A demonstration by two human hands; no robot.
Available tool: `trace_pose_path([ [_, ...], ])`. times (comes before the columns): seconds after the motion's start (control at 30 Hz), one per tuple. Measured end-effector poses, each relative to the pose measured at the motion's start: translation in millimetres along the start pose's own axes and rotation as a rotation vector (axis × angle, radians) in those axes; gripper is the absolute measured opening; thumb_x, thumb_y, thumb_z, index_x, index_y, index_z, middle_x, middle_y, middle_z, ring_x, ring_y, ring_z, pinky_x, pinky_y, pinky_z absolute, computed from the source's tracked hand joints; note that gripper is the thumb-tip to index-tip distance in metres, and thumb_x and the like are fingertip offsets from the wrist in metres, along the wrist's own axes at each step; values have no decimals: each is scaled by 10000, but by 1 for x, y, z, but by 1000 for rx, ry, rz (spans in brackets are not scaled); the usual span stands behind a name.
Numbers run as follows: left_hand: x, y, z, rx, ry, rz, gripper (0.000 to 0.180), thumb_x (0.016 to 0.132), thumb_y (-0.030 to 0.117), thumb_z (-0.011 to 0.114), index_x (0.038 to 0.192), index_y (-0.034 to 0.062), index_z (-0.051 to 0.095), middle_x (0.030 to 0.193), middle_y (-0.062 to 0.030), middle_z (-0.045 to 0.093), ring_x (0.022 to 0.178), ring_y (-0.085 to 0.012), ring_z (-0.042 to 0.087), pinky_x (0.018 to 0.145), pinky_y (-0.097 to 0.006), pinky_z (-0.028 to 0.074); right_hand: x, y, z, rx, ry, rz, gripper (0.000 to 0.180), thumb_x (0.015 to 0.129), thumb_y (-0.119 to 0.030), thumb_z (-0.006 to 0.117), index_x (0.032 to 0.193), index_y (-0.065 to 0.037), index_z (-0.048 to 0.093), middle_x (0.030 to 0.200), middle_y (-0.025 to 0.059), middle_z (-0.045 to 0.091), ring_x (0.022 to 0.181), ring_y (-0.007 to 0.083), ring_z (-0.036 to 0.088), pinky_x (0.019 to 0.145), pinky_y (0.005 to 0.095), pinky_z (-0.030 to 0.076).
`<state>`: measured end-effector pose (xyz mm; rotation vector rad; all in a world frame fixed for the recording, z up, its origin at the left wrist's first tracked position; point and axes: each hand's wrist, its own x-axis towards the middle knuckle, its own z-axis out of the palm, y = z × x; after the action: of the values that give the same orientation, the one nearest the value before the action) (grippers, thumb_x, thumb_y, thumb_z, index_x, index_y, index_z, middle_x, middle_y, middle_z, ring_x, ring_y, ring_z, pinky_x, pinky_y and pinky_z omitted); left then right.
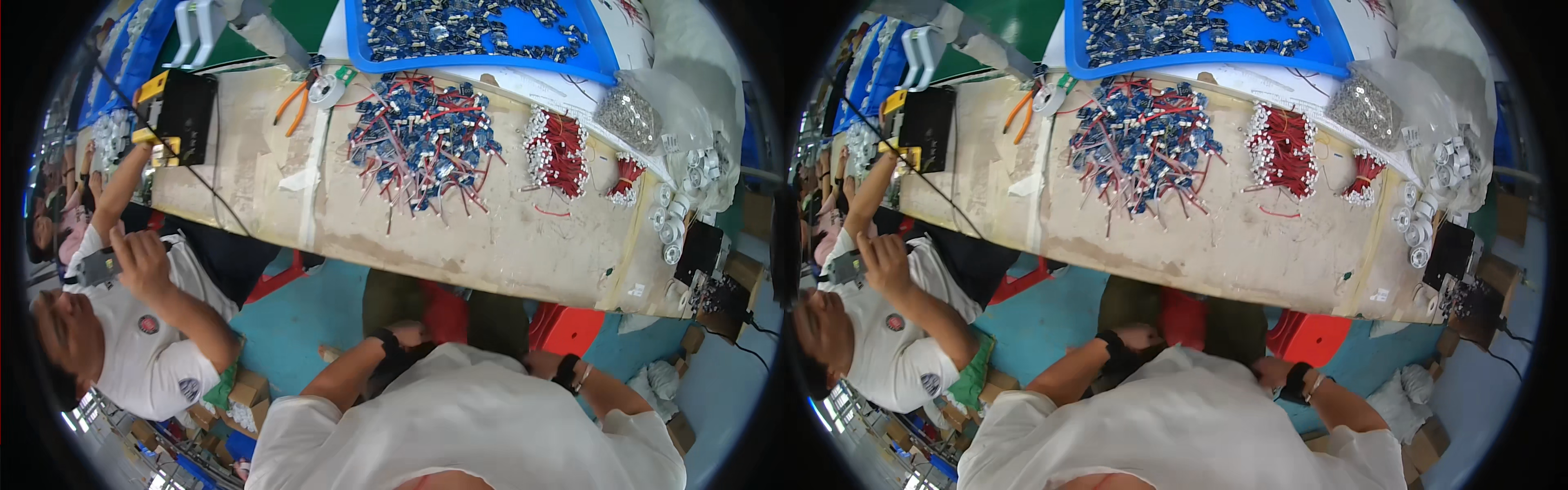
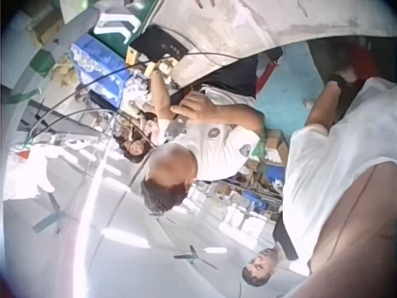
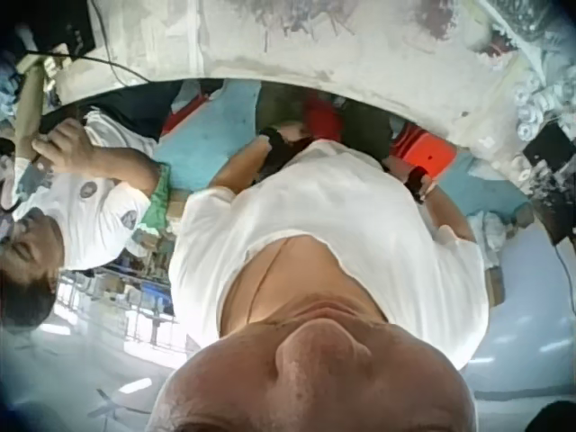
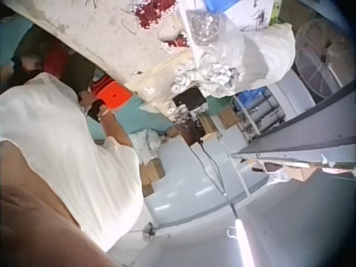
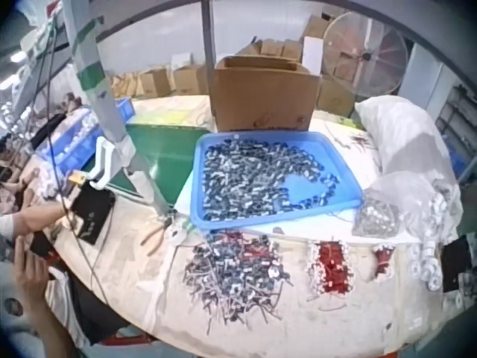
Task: Assemble small electronic components and wiring bundles at a factory workbench.
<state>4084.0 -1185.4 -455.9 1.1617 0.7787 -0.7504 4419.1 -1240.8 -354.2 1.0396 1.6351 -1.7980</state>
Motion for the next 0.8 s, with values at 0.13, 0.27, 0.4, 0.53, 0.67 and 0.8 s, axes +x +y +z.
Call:
trace_pose_path([
  [0.13, 103, -7, 7, 364, 339, -9, 280, 767, 198, 437, 908, 17, 599, 875, -193, 595, 830, -342, 576, 748, -449, 434, 11, 16, 1, -21, 201, 128, 182, 737, -204, 537, 862, -79, 583, 775, 151, 591, 736, 310, 572, 641, 382, 456],
  [0.27, 212, -52, 21, 572, 1164, 367, 290, 781, 149, 426, 1013, 26, 551, 960, -167, 579, 837, -318, 578, 718, -383, 476, 31, 54, 7, 123, 587, 158, 80, 763, -117, 529, 790, -60, 578, 724, 117, 584, 694, 262, 580, 580, 337, 452],
  [0.4, 256, -55, -13, 553, 1154, 352, 288, 781, 150, 430, 1011, 26, 551, 957, -166, 579, 835, -317, 577, 715, -381, 475, 34, 90, 13, 454, 903, 227, 138, 791, -97, 535, 899, -21, 576, 827, 136, 604, 766, 243, 582, 637, 315, 444],
  [0.53, 276, -56, -42, 547, 1125, 368, 285, 782, 150, 434, 1010, 25, 551, 954, -166, 579, 832, -317, 577, 711, -379, 475, 25, 122, 19, 395, 806, 334, 200, 792, -133, 548, 953, -15, 554, 894, 134, 597, 852, 263, 568, 731, 337, 436],
  [0.67, 285, -63, -63, 544, 1079, 393, 283, 782, 151, 438, 1009, 25, 551, 951, -165, 579, 830, -316, 576, 708, -377, 475, 24, 157, 40, 195, 781, 344, 289, 804, -172, 526, 1064, -46, 512, 1054, 148, 535, 1021, 311, 470, 860, 402, 364],
  [0.8, 294, -64, -68, 525, 1015, 449, 281, 782, 152, 442, 1007, 24, 551, 948, -164, 579, 827, -316, 576, 705, -376, 475, 18, 168, 35, 48, 658, 343, 314, 805, -192, 510, 1088, -57, 502, 1075, 150, 522, 1039, 318, 454, 887, 412, 348],
])
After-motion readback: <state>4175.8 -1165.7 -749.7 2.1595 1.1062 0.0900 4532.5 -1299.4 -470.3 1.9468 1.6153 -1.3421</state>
